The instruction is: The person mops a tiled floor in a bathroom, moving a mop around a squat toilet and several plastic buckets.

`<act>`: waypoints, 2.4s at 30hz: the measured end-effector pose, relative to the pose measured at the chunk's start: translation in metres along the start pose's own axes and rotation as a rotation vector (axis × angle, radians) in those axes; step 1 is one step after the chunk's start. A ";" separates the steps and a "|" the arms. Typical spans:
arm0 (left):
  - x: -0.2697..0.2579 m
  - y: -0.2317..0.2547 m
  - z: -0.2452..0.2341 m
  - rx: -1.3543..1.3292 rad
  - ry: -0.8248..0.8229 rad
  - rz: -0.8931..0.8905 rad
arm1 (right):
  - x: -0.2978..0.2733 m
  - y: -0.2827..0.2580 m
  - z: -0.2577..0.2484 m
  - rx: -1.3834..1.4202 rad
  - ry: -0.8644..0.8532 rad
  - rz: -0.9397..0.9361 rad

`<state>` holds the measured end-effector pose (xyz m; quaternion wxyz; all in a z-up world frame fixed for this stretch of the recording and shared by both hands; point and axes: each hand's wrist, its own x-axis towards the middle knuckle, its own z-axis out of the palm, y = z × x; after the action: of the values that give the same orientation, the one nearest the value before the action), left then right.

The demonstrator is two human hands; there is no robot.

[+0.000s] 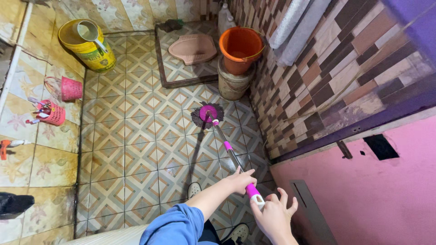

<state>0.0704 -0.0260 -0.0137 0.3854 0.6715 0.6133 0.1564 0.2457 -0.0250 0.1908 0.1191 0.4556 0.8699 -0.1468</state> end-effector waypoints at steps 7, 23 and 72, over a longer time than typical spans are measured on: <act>-0.020 -0.011 -0.006 0.032 -0.022 -0.013 | -0.005 -0.015 0.021 -0.013 0.026 -0.073; 0.002 -0.141 -0.080 0.112 0.095 -0.112 | 0.107 -0.116 0.030 -0.075 0.198 -0.121; 0.080 -0.054 -0.023 -0.048 0.071 0.009 | 0.065 0.023 -0.014 0.194 0.187 0.098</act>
<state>0.0321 0.0541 -0.0580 0.3789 0.6589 0.6194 0.1967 0.2275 0.0420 0.1786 -0.0001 0.5187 0.8355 -0.1814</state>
